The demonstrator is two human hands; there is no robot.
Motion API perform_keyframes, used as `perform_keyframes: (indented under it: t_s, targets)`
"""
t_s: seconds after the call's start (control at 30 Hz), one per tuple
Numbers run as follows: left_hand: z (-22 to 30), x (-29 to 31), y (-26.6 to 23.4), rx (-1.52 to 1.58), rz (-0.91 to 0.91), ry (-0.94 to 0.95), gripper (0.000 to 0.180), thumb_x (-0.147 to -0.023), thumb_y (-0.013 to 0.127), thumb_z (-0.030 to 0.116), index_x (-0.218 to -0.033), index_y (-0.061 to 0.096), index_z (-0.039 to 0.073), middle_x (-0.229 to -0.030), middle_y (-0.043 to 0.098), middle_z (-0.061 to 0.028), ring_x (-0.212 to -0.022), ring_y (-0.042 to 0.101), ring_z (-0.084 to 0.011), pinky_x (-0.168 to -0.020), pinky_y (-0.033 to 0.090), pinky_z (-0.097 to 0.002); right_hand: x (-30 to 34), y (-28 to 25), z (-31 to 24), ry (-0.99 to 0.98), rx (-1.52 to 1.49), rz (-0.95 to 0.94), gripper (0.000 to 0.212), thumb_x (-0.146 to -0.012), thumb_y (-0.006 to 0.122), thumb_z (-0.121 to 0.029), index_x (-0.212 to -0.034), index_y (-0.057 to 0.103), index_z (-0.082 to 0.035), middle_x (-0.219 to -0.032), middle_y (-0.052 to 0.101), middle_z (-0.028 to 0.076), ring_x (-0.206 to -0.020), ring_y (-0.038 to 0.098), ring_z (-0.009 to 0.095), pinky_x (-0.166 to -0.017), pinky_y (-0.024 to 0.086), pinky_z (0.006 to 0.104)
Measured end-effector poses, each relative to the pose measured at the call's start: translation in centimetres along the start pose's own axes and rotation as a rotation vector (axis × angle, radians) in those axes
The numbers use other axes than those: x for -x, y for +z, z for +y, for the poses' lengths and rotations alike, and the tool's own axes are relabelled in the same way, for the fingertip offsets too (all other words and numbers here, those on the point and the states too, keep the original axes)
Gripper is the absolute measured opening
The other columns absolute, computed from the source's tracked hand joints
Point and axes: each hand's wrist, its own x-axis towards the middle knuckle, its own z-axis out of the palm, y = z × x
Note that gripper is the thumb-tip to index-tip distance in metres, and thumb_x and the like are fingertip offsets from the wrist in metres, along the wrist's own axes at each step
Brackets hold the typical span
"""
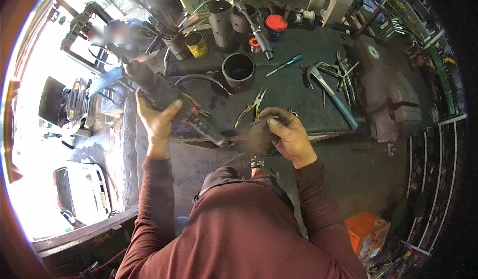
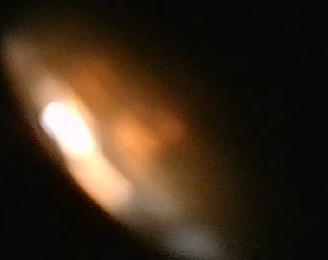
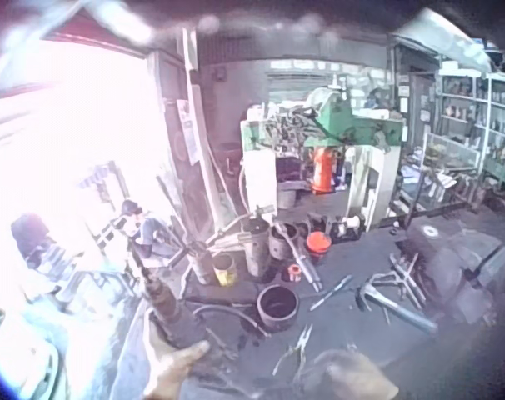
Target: The person connects a power cord to a drill, then picks up the drill and walks to a workbench. They place the drill on the bench, remove the chuck, and attempt to reattach it. The person then walks to a drill press and picks up a wrench.
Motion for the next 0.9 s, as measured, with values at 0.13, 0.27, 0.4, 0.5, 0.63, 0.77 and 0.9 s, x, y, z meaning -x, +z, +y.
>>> perform_keyframes:
  t_s: [0.13, 0.27, 0.4, 0.5, 0.63, 0.77, 0.9]
  targets:
    - [-3.4, -0.1, 2.3, -0.080, 0.103, 0.002, 0.085, -0.064, 0.094, 0.005, -0.132, 0.044, 0.002, -0.112, 0.061, -0.0074, -0.099, 0.062, -0.0175, -0.090, 0.053, -0.0335, -0.5, -0.4, -2.9, 0.055, 0.000, 0.058, 0.026, -0.101, 0.059, -0.012, -0.123, 0.062, 0.002, -0.101, 0.071, 0.013, -0.088, 0.070, 0.022, -0.081, 0.059, 0.0363]
    - [-4.6, -2.2, 3.2, -0.173, 0.192, 0.058, 0.088, -0.064, 0.096, 0.011, -0.133, 0.043, 0.001, -0.116, 0.061, -0.0095, -0.103, 0.060, -0.0191, -0.091, 0.052, -0.0346, -0.5, -1.1, -5.2, -0.028, 0.054, 0.024, 0.028, -0.100, 0.059, -0.013, -0.125, 0.061, 0.001, -0.096, 0.070, 0.016, -0.079, 0.069, 0.026, -0.068, 0.060, 0.0399]
    - [-6.9, -3.0, 3.1, -0.220, 0.270, 0.026, 0.090, -0.064, 0.097, 0.014, -0.135, 0.042, 0.002, -0.116, 0.061, -0.0111, -0.103, 0.060, -0.0204, -0.093, 0.051, -0.0353, -0.5, -0.3, -5.2, 0.002, 0.046, 0.108, 0.028, -0.101, 0.059, -0.013, -0.125, 0.062, 0.000, -0.087, 0.065, 0.009, -0.073, 0.065, 0.020, -0.066, 0.059, 0.0380]
    - [-7.5, -2.6, 4.0, -0.146, 0.281, -0.046, 0.094, -0.063, 0.097, 0.018, -0.136, 0.041, 0.002, -0.116, 0.061, -0.0118, -0.103, 0.059, -0.0219, -0.095, 0.050, -0.0366, -1.8, 0.9, -3.7, 0.075, 0.146, 0.138, 0.029, -0.101, 0.060, -0.014, -0.126, 0.061, -0.001, -0.081, 0.058, 0.003, -0.067, 0.057, 0.014, -0.066, 0.056, 0.0351]
    - [-11.5, -1.6, 3.0, -0.224, 0.255, -0.042, 0.096, -0.062, 0.097, 0.021, -0.136, 0.039, 0.001, -0.121, 0.058, -0.0131, -0.110, 0.057, -0.0242, -0.101, 0.046, -0.0386, -4.3, 4.6, -1.6, 0.088, 0.296, 0.104, 0.023, -0.102, 0.059, -0.013, -0.121, 0.059, 0.000, -0.076, 0.048, -0.002, -0.061, 0.044, 0.008, -0.066, 0.051, 0.0319]
    - [-12.2, 0.2, 3.5, -0.330, 0.184, -0.116, 0.098, -0.062, 0.097, 0.020, -0.139, 0.039, 0.001, -0.125, 0.056, -0.0141, -0.115, 0.055, -0.0252, -0.103, 0.045, -0.0392, -7.5, 7.9, -0.7, -0.037, 0.394, -0.037, 0.022, -0.104, 0.057, -0.013, -0.122, 0.055, -0.001, -0.079, 0.052, -0.001, -0.066, 0.052, 0.009, -0.069, 0.052, 0.0306]
    - [-12.6, 1.3, 3.7, -0.168, 0.126, -0.264, 0.100, -0.062, 0.096, 0.019, -0.141, 0.037, 0.003, -0.125, 0.057, -0.0141, -0.113, 0.057, -0.0242, -0.100, 0.048, -0.0380, -10.3, 11.6, -0.1, -0.033, 0.434, -0.061, 0.028, -0.105, 0.056, -0.013, -0.130, 0.055, -0.001, -0.091, 0.064, 0.005, -0.078, 0.063, 0.013, -0.077, 0.054, 0.0287]
